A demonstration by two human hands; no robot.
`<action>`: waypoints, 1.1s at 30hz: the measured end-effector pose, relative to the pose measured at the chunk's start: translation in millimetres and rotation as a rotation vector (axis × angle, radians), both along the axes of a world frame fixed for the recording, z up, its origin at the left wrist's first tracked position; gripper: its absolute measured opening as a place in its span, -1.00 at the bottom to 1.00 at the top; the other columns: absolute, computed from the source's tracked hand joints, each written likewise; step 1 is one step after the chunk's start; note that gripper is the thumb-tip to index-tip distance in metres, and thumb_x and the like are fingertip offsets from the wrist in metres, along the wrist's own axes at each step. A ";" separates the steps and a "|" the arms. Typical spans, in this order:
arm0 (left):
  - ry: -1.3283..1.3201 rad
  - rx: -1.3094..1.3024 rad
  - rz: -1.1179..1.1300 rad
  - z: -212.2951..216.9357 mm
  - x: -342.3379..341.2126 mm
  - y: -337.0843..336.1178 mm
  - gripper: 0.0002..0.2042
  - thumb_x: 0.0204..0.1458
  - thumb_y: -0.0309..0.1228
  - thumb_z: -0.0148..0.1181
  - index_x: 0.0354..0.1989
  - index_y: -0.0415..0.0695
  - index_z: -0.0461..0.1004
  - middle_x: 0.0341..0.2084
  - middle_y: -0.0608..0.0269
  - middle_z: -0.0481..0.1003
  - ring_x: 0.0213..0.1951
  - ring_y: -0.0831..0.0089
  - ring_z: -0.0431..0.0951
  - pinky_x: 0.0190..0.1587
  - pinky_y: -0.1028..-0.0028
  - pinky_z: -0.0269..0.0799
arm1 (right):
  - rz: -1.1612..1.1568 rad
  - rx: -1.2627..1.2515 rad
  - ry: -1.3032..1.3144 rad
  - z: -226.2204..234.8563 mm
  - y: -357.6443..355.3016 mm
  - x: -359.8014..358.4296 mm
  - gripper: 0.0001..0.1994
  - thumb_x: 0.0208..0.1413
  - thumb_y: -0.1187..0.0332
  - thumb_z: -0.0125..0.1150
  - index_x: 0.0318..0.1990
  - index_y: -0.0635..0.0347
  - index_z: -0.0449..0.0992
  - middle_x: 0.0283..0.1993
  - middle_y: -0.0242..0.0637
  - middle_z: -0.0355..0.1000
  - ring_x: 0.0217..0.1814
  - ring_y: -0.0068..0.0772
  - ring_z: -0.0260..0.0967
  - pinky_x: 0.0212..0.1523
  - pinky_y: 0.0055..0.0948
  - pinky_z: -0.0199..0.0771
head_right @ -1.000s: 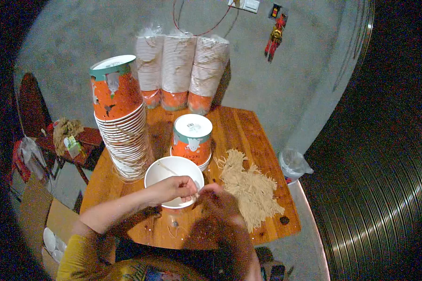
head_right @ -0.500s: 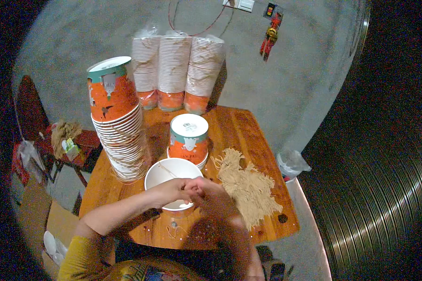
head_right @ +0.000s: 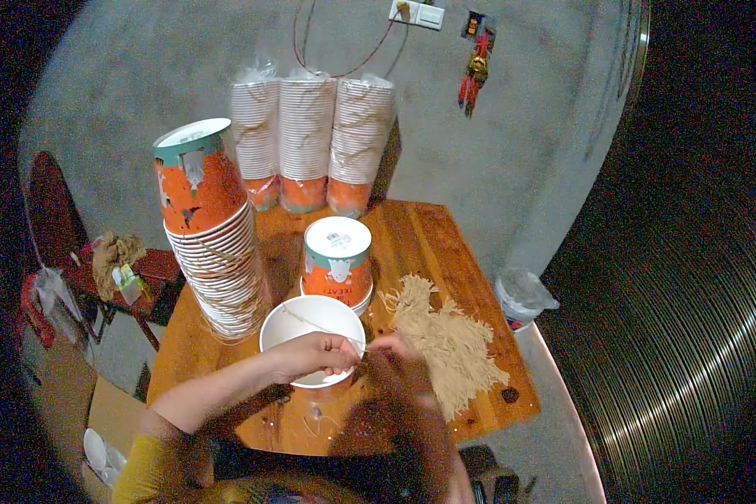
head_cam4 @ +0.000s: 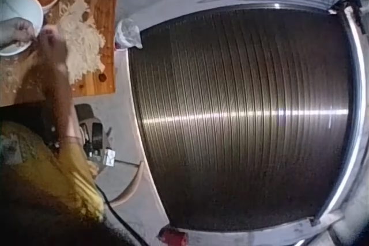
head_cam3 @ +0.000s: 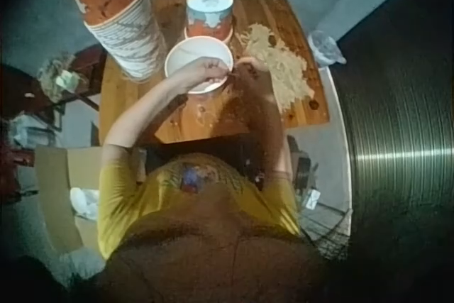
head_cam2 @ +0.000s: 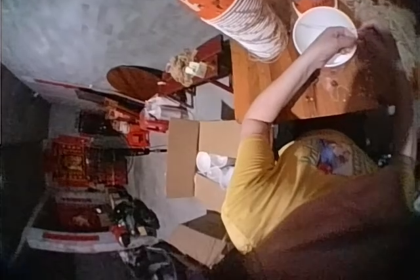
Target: Attaching string handles to printed paper buckets by threading them through pre-made holes.
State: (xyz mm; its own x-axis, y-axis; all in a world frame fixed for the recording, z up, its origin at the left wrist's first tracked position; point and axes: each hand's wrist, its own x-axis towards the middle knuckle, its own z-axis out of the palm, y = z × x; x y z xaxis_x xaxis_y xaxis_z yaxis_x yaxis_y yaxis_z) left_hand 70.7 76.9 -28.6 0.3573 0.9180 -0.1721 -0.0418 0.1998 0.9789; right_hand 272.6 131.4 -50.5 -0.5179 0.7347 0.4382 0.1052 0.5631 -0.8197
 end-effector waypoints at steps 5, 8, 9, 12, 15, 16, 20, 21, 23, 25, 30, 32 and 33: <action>0.018 0.009 0.008 -1.0 -1.6 1.9 -0.90 0.04 -0.39 0.15 -0.34 -0.14 0.44 -0.52 0.47 0.40 -0.50 0.71 0.30 -0.41 0.69 0.22 | -0.066 0.127 -0.173 10.1 -17.7 -1.7 -0.86 0.04 0.31 0.23 -0.32 0.17 0.51 -0.38 -0.15 0.43 -0.41 -0.11 0.39 -0.40 -0.23 0.38; 0.006 0.018 0.010 -2.3 -0.6 4.5 -0.92 0.04 -0.43 0.14 -0.33 -0.13 0.43 -0.53 0.45 0.42 -0.53 0.71 0.32 -0.46 0.70 0.24 | -0.071 0.339 -0.137 0.2 -18.5 -4.9 -0.89 -0.05 0.50 0.28 -0.36 0.21 0.47 -0.46 -0.37 0.32 -0.48 -0.57 0.26 -0.45 -0.56 0.30; 0.005 0.017 0.011 -1.6 -1.7 5.4 -0.92 0.04 -0.43 0.14 -0.33 -0.13 0.43 -0.53 0.45 0.42 -0.53 0.71 0.32 -0.46 0.70 0.24 | -0.085 0.297 -0.092 -2.4 -22.6 -6.6 -0.89 -0.05 0.50 0.29 -0.36 0.21 0.48 -0.47 -0.36 0.31 -0.49 -0.55 0.26 -0.46 -0.55 0.29; -0.225 -0.238 -0.038 -0.7 -7.6 8.2 -0.94 0.04 -0.47 0.12 -0.32 -0.13 0.42 -0.54 0.43 0.44 -0.54 0.72 0.40 -0.48 0.70 0.33 | -0.109 0.260 -0.071 1.9 -33.9 -14.4 -0.90 -0.06 0.50 0.29 -0.38 0.19 0.48 -0.48 -0.35 0.31 -0.49 -0.52 0.26 -0.47 -0.54 0.28; -0.320 -0.394 -0.084 -2.7 -10.4 12.7 -0.92 0.02 -0.53 0.14 -0.31 -0.13 0.42 -0.54 0.40 0.46 -0.52 0.71 0.47 -0.46 0.70 0.43 | -0.138 0.240 -0.050 0.6 -40.0 -19.6 -0.90 -0.06 0.49 0.30 -0.38 0.18 0.50 -0.48 -0.35 0.31 -0.49 -0.50 0.26 -0.48 -0.53 0.26; -0.303 -0.398 -0.058 -1.7 -9.4 13.1 -0.90 0.00 -0.55 0.15 -0.30 -0.13 0.41 -0.54 0.39 0.46 -0.50 0.68 0.49 -0.42 0.68 0.46 | -0.151 0.216 -0.003 -0.3 -41.2 -20.1 -0.91 -0.07 0.49 0.31 -0.38 0.17 0.51 -0.48 -0.35 0.31 -0.48 -0.50 0.27 -0.47 -0.52 0.26; -0.284 -0.340 -0.002 3.0 -9.1 8.6 -0.83 -0.03 -0.61 0.17 -0.27 -0.15 0.40 -0.45 0.35 0.48 -0.43 0.60 0.51 -0.33 0.65 0.50 | -0.175 0.203 -0.124 5.1 -44.0 -12.9 -0.90 -0.05 0.47 0.30 -0.35 0.17 0.52 -0.47 -0.34 0.31 -0.47 -0.49 0.27 -0.46 -0.51 0.26; -0.284 -0.342 -0.003 6.0 -8.3 6.5 -0.83 -0.03 -0.61 0.17 -0.27 -0.15 0.40 -0.45 0.35 0.48 -0.43 0.60 0.51 -0.33 0.65 0.50 | -0.149 0.240 -0.111 4.7 -40.6 -10.5 -0.90 -0.04 0.47 0.28 -0.33 0.17 0.52 -0.46 -0.35 0.32 -0.46 -0.50 0.28 -0.44 -0.52 0.27; -0.273 -0.291 0.041 11.0 -8.0 2.5 -0.83 -0.02 -0.62 0.14 -0.24 -0.17 0.37 -0.38 0.30 0.47 -0.35 0.55 0.51 -0.25 0.63 0.50 | -0.122 0.274 -0.099 2.1 -39.6 -9.9 -0.90 -0.02 0.46 0.27 -0.31 0.18 0.52 -0.45 -0.35 0.33 -0.45 -0.52 0.28 -0.43 -0.52 0.28; -0.259 -0.254 0.032 8.7 -11.1 0.8 -0.83 -0.02 -0.63 0.13 -0.24 -0.18 0.37 -0.36 0.29 0.46 -0.32 0.55 0.51 -0.22 0.63 0.49 | -0.189 0.028 -0.028 -1.2 -42.2 -11.5 -0.89 0.02 0.46 0.23 -0.27 0.19 0.51 -0.42 -0.37 0.37 -0.40 -0.55 0.30 -0.38 -0.53 0.32; -0.220 -0.218 0.051 8.4 -9.8 -3.2 -0.83 -0.02 -0.63 0.12 -0.24 -0.20 0.34 -0.37 0.28 0.44 -0.31 0.56 0.49 -0.19 0.63 0.47 | -0.154 -0.067 -0.032 12.1 -46.2 -15.0 -0.88 0.04 0.44 0.21 -0.26 0.22 0.49 -0.40 -0.37 0.40 -0.38 -0.58 0.31 -0.35 -0.55 0.34; -0.140 -0.084 0.036 6.7 -9.3 -4.1 -0.83 -0.02 -0.61 0.13 -0.25 -0.21 0.33 -0.38 0.28 0.42 -0.34 0.57 0.47 -0.23 0.62 0.45 | -0.179 -0.156 -0.057 13.9 -47.6 -17.9 -0.88 0.05 0.42 0.22 -0.26 0.23 0.49 -0.41 -0.37 0.40 -0.39 -0.58 0.32 -0.34 -0.56 0.34; -0.141 -0.088 0.032 6.9 -7.8 -5.3 -0.83 -0.02 -0.61 0.13 -0.25 -0.21 0.33 -0.38 0.28 0.42 -0.34 0.57 0.47 -0.23 0.62 0.45 | -0.163 -0.132 -0.036 12.4 -47.3 -18.9 -0.87 0.05 0.40 0.23 -0.28 0.23 0.48 -0.44 -0.36 0.39 -0.42 -0.59 0.30 -0.37 -0.56 0.33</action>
